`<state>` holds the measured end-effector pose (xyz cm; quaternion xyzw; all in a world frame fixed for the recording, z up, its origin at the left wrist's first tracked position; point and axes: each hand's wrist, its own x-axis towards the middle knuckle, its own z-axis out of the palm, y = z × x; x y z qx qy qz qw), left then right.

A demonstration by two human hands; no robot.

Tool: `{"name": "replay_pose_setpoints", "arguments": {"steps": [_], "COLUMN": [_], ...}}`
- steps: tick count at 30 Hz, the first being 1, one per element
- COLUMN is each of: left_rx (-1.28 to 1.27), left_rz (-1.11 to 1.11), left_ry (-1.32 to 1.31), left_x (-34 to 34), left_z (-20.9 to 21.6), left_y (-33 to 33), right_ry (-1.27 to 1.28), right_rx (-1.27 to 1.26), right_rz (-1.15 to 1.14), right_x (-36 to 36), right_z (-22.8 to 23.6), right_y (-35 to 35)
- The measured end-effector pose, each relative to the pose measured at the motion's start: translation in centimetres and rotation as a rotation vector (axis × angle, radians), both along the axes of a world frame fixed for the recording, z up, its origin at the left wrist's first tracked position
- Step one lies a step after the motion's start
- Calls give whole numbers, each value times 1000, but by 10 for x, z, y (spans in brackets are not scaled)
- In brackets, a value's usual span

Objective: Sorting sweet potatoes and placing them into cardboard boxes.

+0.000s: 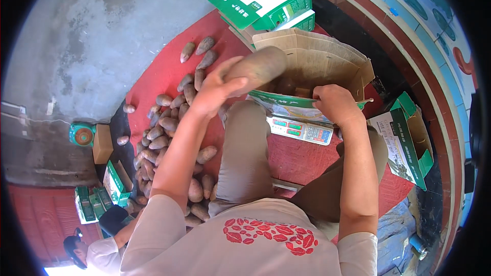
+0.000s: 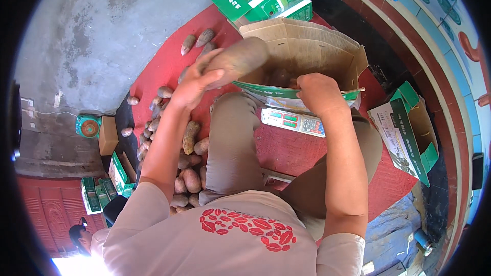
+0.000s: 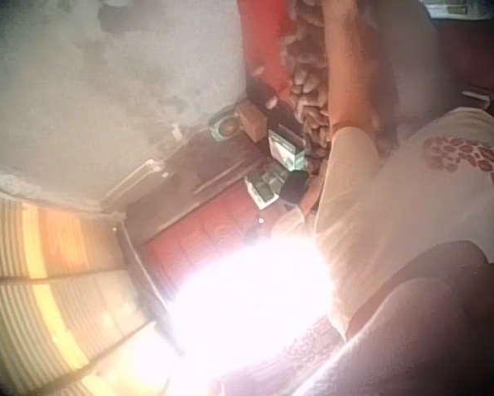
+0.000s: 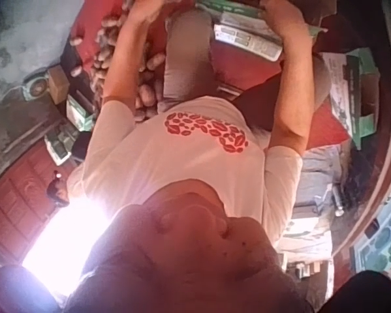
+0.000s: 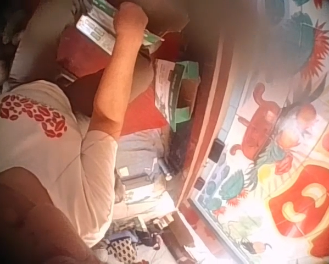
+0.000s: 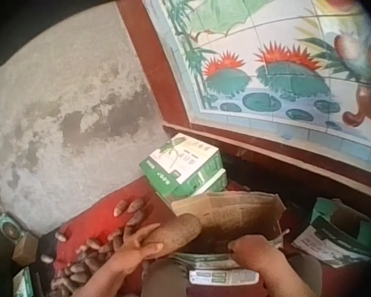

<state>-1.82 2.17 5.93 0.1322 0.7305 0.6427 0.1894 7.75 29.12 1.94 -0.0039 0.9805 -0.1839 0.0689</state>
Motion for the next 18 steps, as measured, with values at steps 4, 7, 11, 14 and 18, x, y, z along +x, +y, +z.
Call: {"name": "replay_pose_setpoints", "arguments": {"steps": [4, 7, 11, 14, 18], "left_rx": [-212, -426, -475, -297, -212], "left_rz": [-194, -279, -233, -171, -42], "left_ry": [90, 207, 279, 386, 447], "left_x": [-16, -23, -20, -17, -6], "left_z": [-27, -45, -60, -59, -51], "left_y": [43, 70, 79, 67, 24], "right_ry": [15, 24, 18, -9, 18], "right_rx": [-2, 21, 32, 31, 60], "right_rz": [3, 21, 12, 21, 33], "right_x": [1, 0, -2, -1, 1], "right_z": [1, -4, 1, -5, -5], "right_y": [-1, -1, -4, -3, -3]}}
